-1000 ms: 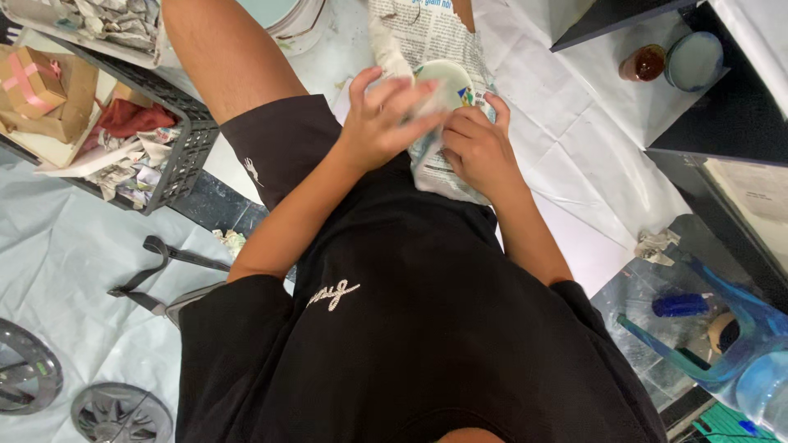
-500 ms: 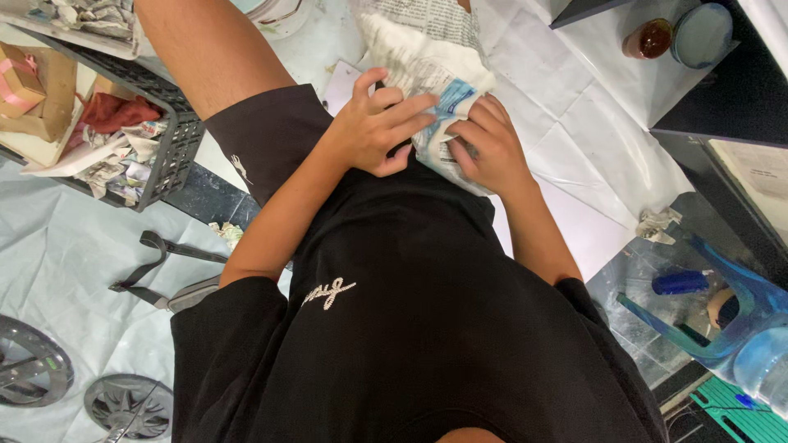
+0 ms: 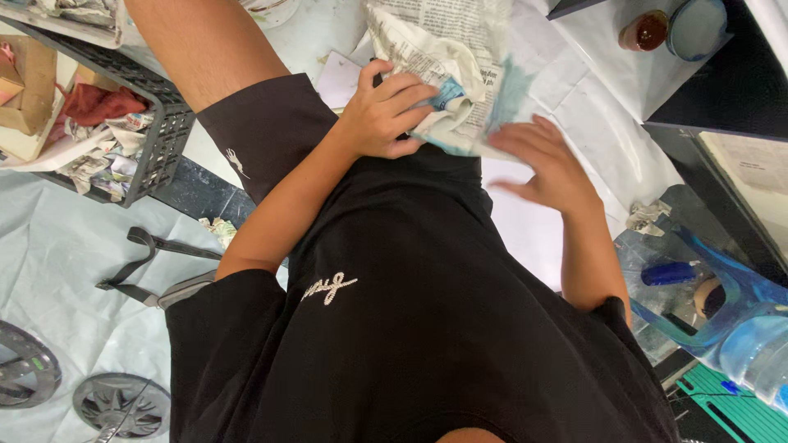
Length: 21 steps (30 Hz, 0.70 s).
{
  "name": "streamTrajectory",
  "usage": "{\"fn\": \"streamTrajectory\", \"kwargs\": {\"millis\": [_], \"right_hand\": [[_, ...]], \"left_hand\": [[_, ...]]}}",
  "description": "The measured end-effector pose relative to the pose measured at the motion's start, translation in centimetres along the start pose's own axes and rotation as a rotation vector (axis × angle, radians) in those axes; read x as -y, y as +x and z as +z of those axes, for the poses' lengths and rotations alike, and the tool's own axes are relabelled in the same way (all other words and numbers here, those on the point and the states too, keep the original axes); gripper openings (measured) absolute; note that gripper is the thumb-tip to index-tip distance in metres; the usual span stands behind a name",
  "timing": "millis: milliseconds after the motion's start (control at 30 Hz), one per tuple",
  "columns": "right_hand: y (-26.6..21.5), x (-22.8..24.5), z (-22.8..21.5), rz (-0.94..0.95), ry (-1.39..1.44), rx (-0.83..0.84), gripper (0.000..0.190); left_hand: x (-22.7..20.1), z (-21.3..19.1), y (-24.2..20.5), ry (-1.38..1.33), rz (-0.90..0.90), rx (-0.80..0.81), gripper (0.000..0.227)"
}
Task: The person sits and repeatedly wraps individual glass cups with newspaper sheets. They unfold a newspaper, place a cup on it, fold the paper around the cup, and set the wrapped item aside. The process is repeated for multiple cups throughout the clip.
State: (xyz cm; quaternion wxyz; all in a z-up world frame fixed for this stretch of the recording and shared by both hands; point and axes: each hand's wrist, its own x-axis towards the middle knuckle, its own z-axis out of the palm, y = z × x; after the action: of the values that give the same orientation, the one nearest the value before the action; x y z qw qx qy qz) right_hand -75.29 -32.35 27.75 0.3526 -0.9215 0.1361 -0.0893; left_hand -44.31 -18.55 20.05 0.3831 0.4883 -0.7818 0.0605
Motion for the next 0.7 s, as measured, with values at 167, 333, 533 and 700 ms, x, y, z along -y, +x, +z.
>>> {"fn": "streamTrajectory", "kwargs": {"millis": [167,333,533,700], "right_hand": [[-0.5,-1.7,1.4,0.046,-0.067,-0.379,0.017],[5.9,-0.6,4.6,-0.038,-0.113,-0.643,0.025],[11.3,2.2,7.0,-0.107,-0.293,-0.525,0.051],[11.8,2.9,6.5,0.034,-0.348,-0.413,0.084]], "left_hand": [[-0.5,0.2,0.7,-0.084,-0.064,0.019,0.026],[-0.5,0.7,0.8,-0.063,-0.080,0.033,0.023],[-0.7,0.3,0.6,-0.075,-0.139,0.007,0.017],[-1.6,-2.1,-0.7,-0.127,-0.178,-0.089,0.027]]}}
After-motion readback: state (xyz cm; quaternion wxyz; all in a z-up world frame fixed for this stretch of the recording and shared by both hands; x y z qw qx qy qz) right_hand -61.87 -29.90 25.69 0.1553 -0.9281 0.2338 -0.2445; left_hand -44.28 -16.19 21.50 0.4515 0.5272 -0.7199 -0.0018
